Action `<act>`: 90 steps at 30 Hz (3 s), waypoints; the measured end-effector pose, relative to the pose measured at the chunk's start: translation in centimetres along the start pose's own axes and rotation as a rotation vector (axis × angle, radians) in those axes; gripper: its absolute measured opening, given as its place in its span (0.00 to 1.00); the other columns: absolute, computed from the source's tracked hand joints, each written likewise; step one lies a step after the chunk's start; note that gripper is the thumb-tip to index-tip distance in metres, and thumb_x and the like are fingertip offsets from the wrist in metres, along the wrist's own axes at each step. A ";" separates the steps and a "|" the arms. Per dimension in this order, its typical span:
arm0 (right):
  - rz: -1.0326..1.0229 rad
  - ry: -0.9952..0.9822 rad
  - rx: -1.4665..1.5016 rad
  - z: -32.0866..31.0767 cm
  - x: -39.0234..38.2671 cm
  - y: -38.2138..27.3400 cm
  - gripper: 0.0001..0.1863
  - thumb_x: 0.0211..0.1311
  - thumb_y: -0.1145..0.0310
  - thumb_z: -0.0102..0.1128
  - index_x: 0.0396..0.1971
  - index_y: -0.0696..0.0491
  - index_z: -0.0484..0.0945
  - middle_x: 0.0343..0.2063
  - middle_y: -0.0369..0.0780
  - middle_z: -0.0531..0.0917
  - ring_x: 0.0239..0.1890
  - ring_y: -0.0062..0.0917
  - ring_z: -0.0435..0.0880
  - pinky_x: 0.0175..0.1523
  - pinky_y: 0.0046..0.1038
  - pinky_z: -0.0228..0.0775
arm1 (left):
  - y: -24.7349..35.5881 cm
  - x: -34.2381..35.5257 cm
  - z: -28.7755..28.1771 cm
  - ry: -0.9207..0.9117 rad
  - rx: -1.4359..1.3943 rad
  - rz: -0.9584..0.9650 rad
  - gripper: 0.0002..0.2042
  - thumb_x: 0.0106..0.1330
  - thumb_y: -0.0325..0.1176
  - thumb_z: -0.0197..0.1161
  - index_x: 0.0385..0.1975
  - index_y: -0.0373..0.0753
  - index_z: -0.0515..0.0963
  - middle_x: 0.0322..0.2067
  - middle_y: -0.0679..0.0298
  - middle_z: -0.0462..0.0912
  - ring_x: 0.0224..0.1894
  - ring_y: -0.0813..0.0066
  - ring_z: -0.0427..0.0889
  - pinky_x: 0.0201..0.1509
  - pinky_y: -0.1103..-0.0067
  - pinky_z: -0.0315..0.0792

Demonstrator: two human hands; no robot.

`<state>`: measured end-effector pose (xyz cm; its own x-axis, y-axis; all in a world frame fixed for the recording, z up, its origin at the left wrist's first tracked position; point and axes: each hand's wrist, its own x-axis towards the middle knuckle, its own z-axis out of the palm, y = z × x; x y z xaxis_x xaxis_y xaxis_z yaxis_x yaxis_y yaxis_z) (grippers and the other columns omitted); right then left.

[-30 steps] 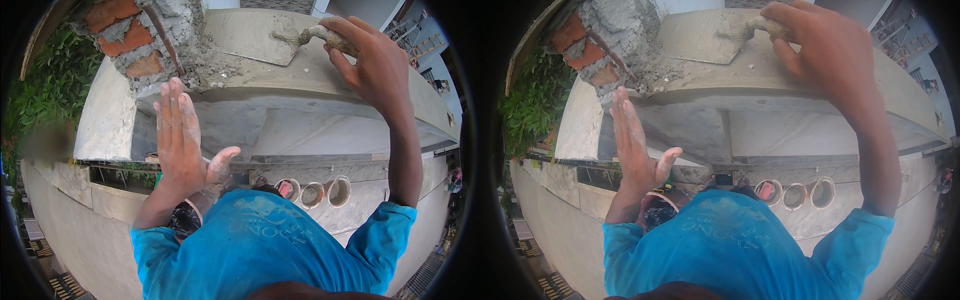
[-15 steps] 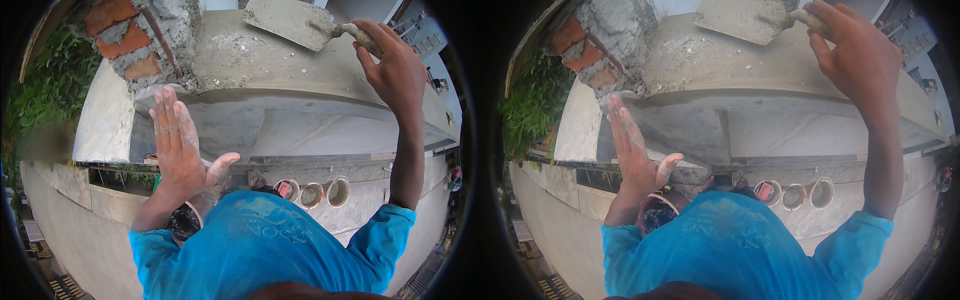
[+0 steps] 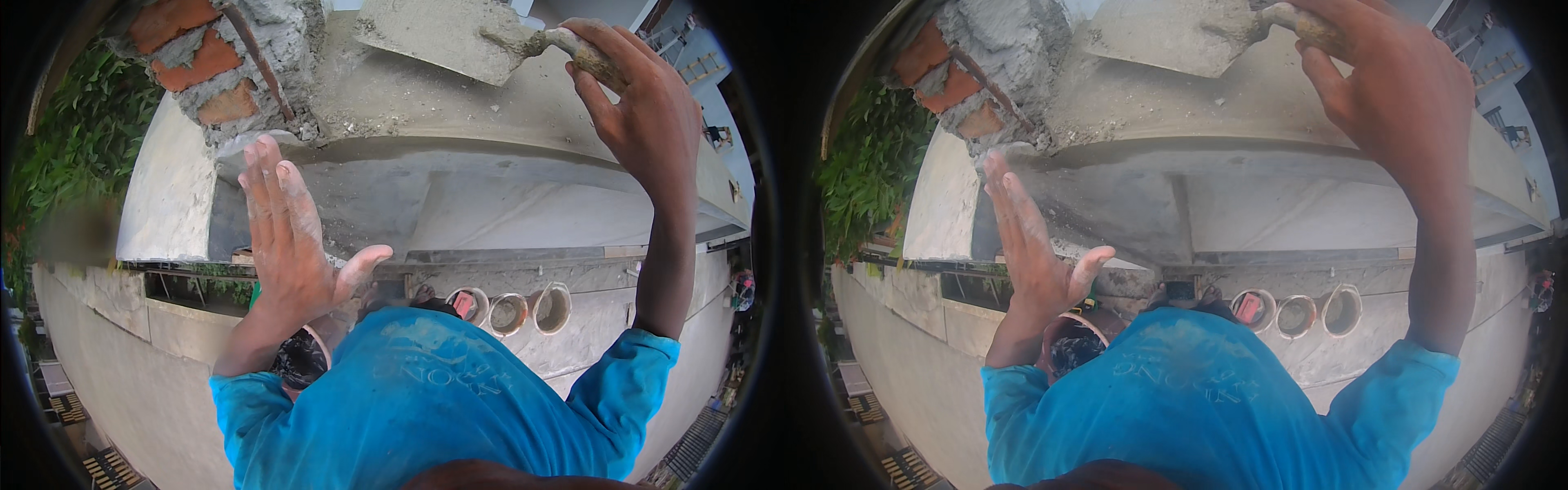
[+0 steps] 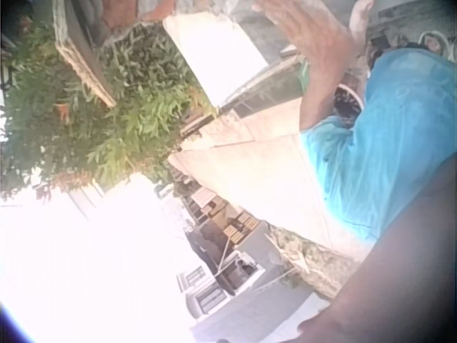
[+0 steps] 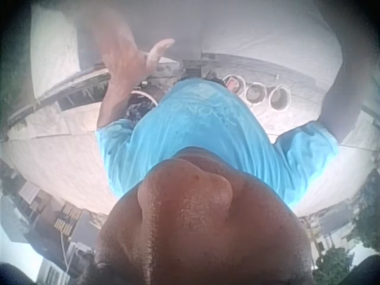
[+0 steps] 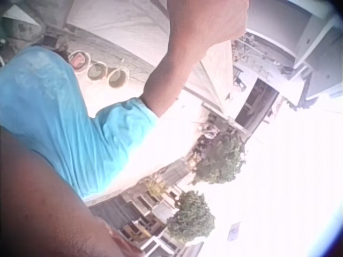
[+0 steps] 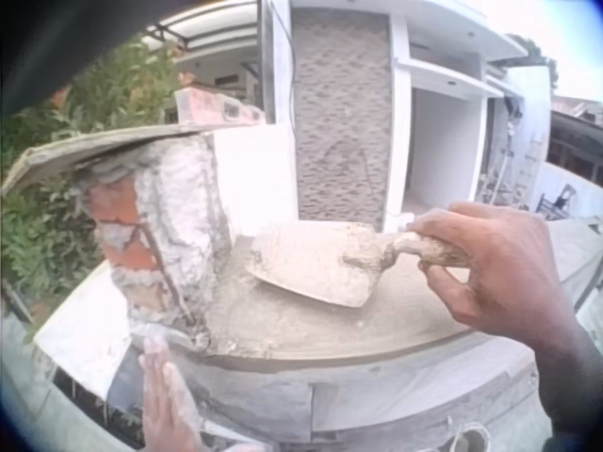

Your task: The person scoops cement from a bucket using a trowel and applies it to a brick wall, smoothing the surface. They repeatedly fetch more cement and continue plastering the wall area.

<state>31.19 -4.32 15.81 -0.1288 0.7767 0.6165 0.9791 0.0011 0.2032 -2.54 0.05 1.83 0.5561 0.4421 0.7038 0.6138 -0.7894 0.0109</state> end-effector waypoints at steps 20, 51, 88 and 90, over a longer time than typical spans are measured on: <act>-0.092 -0.001 0.071 -1.2 -1.1 -1.2 0.18 0.61 0.67 0.68 0.52 0.44 0.86 0.44 0.35 0.89 0.41 0.30 0.89 0.46 0.31 0.80 | -1.8 1.1 -0.2 0.076 0.024 -0.005 0.61 0.63 0.72 0.58 0.78 0.30 0.33 0.77 0.32 0.38 0.79 0.32 0.41 0.79 0.48 0.40; 1.212 0.679 0.087 -5.2 -25.7 6.5 0.25 0.63 0.59 0.74 0.56 0.54 0.81 0.50 0.40 0.85 0.52 0.26 0.85 0.57 0.28 0.79 | 1.3 5.3 -6.1 0.087 0.348 -0.066 0.31 0.67 0.56 0.67 0.58 0.34 0.81 0.51 0.58 0.87 0.58 0.55 0.80 0.64 0.59 0.69; 2.495 -0.211 1.210 31.3 -77.6 -19.4 0.30 0.67 0.35 0.37 0.48 0.44 0.75 0.30 0.37 0.73 0.22 0.32 0.72 0.24 0.51 0.61 | -16.5 6.0 -4.7 0.209 -1.042 -0.951 0.40 0.79 0.65 0.38 0.78 0.38 0.48 0.75 0.60 0.57 0.75 0.68 0.60 0.78 0.68 0.54; 2.486 -0.050 1.213 31.8 -76.9 -20.4 0.28 0.67 0.38 0.42 0.50 0.46 0.73 0.32 0.37 0.73 0.22 0.31 0.72 0.24 0.48 0.63 | -14.3 7.6 -4.4 0.149 -0.960 -0.864 0.41 0.79 0.65 0.38 0.77 0.35 0.48 0.73 0.60 0.60 0.74 0.67 0.60 0.77 0.66 0.53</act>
<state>26.12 -44.03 -59.88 0.4998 0.0493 -0.8648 -0.8458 -0.1874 -0.4995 -9.55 12.85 10.12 0.0790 0.9553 0.2849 0.0617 -0.2899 0.9551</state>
